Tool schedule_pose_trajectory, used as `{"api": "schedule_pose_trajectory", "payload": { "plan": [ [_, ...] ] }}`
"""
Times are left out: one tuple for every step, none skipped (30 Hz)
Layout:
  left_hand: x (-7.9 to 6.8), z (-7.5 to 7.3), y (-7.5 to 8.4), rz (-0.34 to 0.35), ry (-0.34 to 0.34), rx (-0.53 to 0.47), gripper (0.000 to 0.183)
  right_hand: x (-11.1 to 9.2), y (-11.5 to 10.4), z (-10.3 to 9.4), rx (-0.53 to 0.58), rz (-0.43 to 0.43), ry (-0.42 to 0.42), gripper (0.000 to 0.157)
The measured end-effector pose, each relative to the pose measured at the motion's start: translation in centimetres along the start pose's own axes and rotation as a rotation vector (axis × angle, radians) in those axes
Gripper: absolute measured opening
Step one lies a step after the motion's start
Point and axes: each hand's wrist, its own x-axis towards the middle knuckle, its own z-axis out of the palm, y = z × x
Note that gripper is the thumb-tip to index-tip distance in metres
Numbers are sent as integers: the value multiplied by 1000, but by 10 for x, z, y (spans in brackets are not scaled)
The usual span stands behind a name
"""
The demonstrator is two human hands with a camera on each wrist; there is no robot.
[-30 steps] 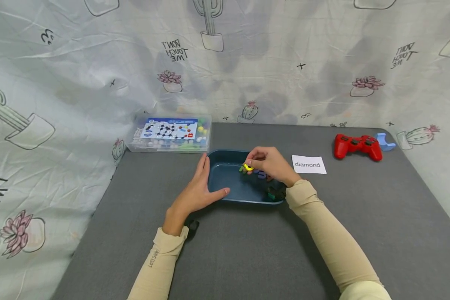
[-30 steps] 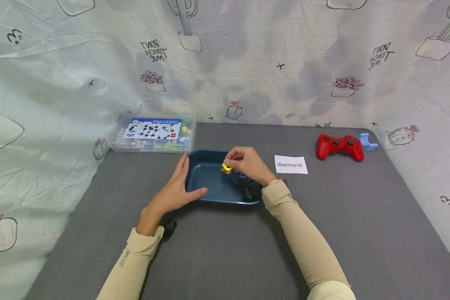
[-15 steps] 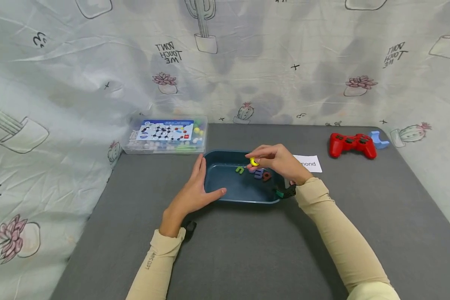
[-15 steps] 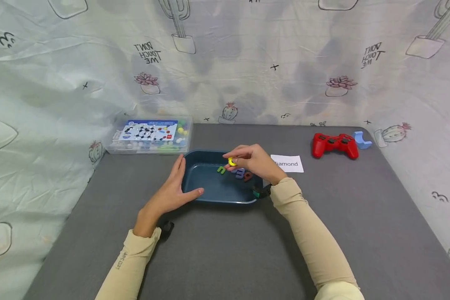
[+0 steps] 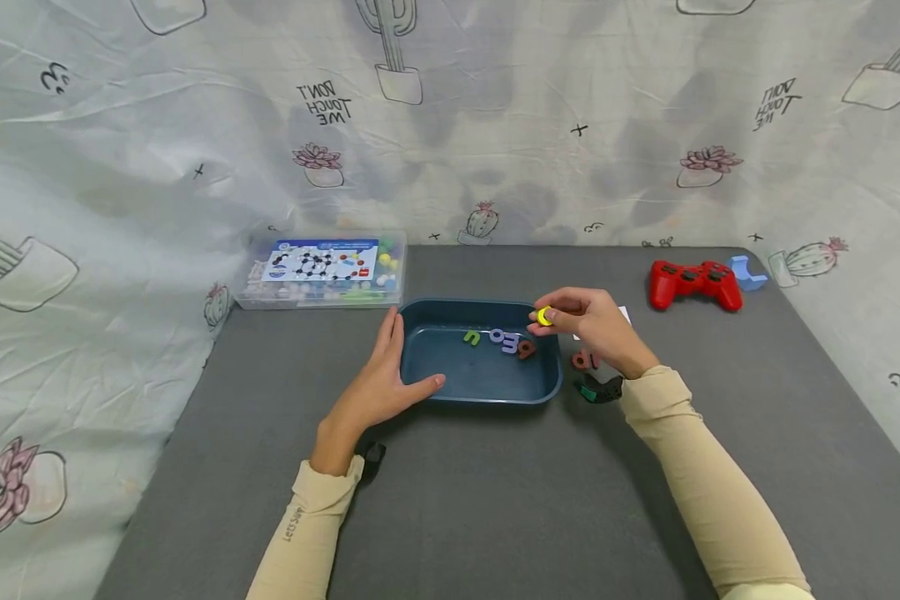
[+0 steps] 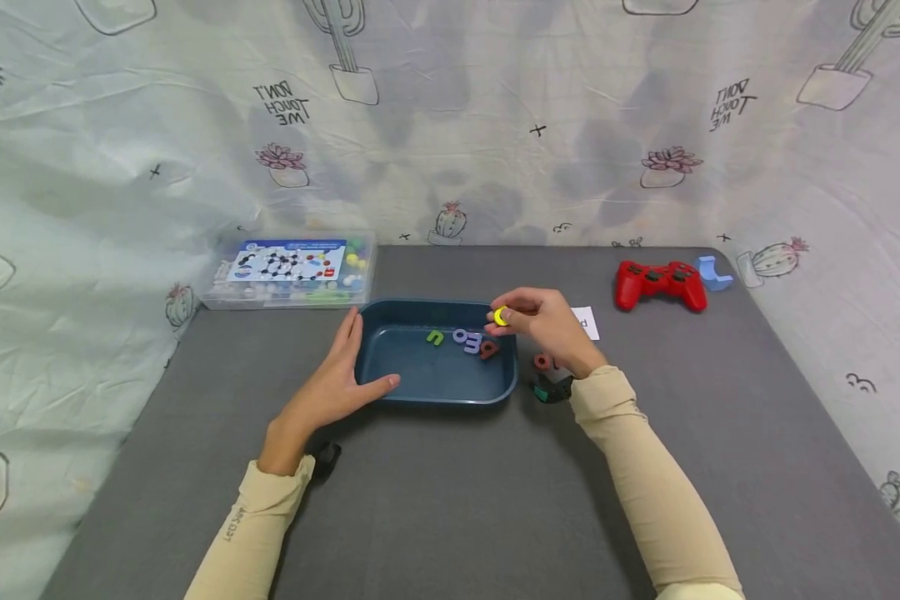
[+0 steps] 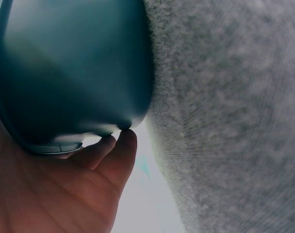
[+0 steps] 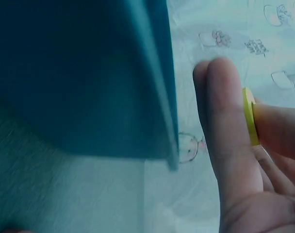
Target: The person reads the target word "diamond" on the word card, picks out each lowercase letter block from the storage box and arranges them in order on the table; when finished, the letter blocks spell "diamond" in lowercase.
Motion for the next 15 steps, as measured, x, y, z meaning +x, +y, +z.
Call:
{"api": "schedule_pose_trajectory", "payload": {
  "plan": [
    [0,0,0,-1,-1,0,126,-2,2,-2,11,3,10,31],
    [0,0,0,1,-1,2,126,-4,4,-4,12,5,21,30],
    [0,0,-1,1,0,3,126,-6,6,-6,10,5,33,29],
    [0,0,-1,2,0,4,126,-7,8,-8,2,5,43,29],
    [0,0,-1,2,0,4,125,-9,10,-10,8,4,51,30],
    [0,0,-1,2,0,7,125,-11,12,-12,11,1,59,31],
    [0,0,-1,1,0,8,125,-13,14,-14,15,-1,66,33],
    [1,0,-1,0,-1,10,125,-15,16,-16,17,-3,73,34],
    [1,0,-1,-2,-2,10,125,-17,18,-17,24,-1,79,35],
    [1,0,-1,-2,-3,10,125,-19,19,-19,31,1,84,37],
    [1,0,-1,-4,-4,10,125,-21,21,-21,37,4,88,38],
    [1,0,-1,-5,-5,11,125,-24,22,-22,27,9,95,38],
    [1,-1,0,-6,-6,12,125,-26,23,-23,15,15,102,38],
    [1,-1,0,-7,-7,14,125,-28,25,-25,-15,23,110,38],
    [1,-1,0,-7,-7,14,125,-30,26,-26,-40,30,113,39]
  ]
}}
